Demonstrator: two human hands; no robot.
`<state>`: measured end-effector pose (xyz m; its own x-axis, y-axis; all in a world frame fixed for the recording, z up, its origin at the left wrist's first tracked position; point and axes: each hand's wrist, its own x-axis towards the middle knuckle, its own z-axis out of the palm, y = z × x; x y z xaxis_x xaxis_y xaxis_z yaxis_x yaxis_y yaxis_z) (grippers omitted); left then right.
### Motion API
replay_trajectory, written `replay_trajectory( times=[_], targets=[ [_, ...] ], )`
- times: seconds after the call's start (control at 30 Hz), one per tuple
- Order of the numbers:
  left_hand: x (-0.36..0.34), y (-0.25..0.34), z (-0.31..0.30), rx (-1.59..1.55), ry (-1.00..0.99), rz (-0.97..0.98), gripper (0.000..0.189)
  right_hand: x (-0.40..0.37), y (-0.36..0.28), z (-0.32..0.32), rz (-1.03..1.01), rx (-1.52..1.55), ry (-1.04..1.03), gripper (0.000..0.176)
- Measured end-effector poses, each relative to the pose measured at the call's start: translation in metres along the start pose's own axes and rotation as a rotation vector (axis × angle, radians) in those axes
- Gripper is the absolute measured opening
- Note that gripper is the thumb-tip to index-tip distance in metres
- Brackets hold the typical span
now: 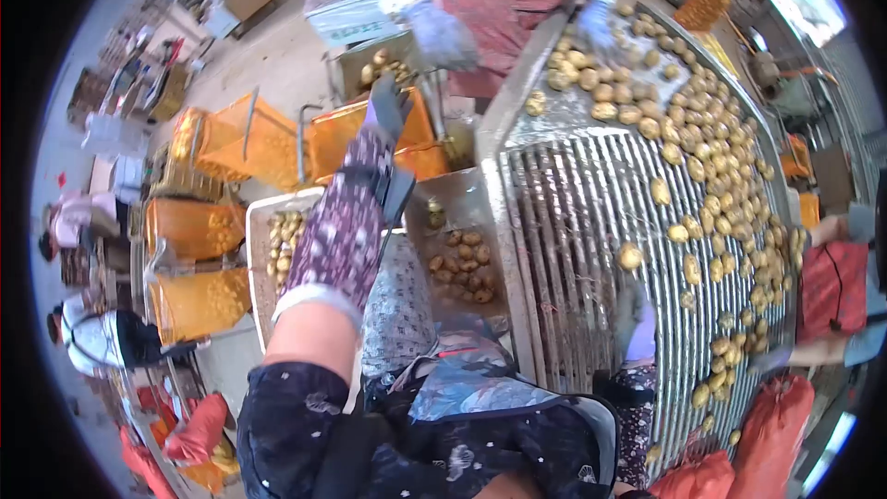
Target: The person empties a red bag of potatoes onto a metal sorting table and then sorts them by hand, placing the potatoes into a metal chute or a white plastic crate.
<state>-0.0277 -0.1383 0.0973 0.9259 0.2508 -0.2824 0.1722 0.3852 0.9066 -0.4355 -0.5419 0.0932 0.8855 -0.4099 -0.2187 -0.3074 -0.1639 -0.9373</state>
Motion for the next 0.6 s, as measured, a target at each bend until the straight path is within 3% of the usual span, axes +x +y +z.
replay_trajectory(
  times=[0.03, 0.1, 0.13, 0.17, 0.2, 0.23, 0.27, 0.3, 0.33, 0.37, 0.4, 0.47, 0.5, 0.53, 0.57, 0.6],
  targets=[
    [0.002, -0.029, -0.017, 0.235, -0.096, 0.141, 0.045, 0.001, 0.016, -0.015, 0.046, 0.140, 0.160, 0.035],
    [-0.072, -0.053, 0.011, 0.562, -0.300, 0.391, 0.044, -0.008, 0.013, -0.041, 0.118, 0.503, 0.494, 0.046],
    [-0.125, -0.056, 0.026, 0.644, -0.391, 0.515, 0.042, -0.007, 0.072, -0.067, 0.075, 0.318, 0.595, 0.050],
    [-0.164, -0.073, 0.040, 0.554, -0.554, 0.404, 0.043, 0.004, 0.071, -0.064, 0.174, 0.306, 0.709, 0.049],
    [-0.193, -0.084, 0.055, 0.607, -0.704, 0.480, 0.046, 0.014, 0.068, -0.060, 0.274, 0.303, 0.820, 0.047],
    [-0.223, -0.096, 0.070, 0.642, -0.855, 0.557, 0.048, 0.030, 0.070, -0.050, 0.173, 0.204, 0.910, 0.045],
    [-0.247, -0.105, 0.086, 0.805, -0.989, 0.843, 0.051, 0.049, 0.069, -0.032, -0.033, 0.044, 0.994, 0.043],
    [-0.263, -0.115, 0.100, 0.893, -1.120, 0.880, 0.052, 0.070, 0.063, -0.015, -0.250, -0.129, 1.070, 0.042],
    [-0.278, -0.129, 0.115, 0.991, -1.239, 0.928, 0.053, 0.088, 0.059, -0.005, -0.324, -0.256, 0.985, 0.041],
    [-0.288, -0.133, 0.130, 1.184, -1.367, 0.806, 0.053, 0.104, 0.058, 0.000, -0.260, -0.350, 0.763, 0.036],
    [-0.294, -0.139, 0.140, 1.436, -1.354, 0.791, 0.053, 0.114, 0.057, 0.006, -0.193, -0.437, 0.533, 0.031],
    [-0.271, -0.151, 0.154, 1.510, -1.288, 0.820, 0.048, 0.127, 0.049, 0.019, -0.234, -0.019, 0.157, 0.024],
    [-0.248, -0.168, 0.146, 1.529, -1.200, 0.820, 0.046, 0.116, 0.010, 0.004, -0.254, 0.168, 0.044, 0.024],
    [-0.234, -0.158, 0.154, 1.564, -1.222, 0.732, 0.044, 0.127, 0.005, -0.025, -0.274, -0.337, 0.102, 0.026],
    [-0.223, -0.151, 0.153, 1.542, -1.148, 0.705, 0.042, 0.132, -0.001, -0.057, -0.370, -0.612, 0.335, 0.028],
    [-0.216, -0.147, 0.148, 1.522, -1.079, 0.674, 0.040, 0.151, 0.033, -0.087, -0.408, -0.689, 0.641, 0.026]
  ],
)
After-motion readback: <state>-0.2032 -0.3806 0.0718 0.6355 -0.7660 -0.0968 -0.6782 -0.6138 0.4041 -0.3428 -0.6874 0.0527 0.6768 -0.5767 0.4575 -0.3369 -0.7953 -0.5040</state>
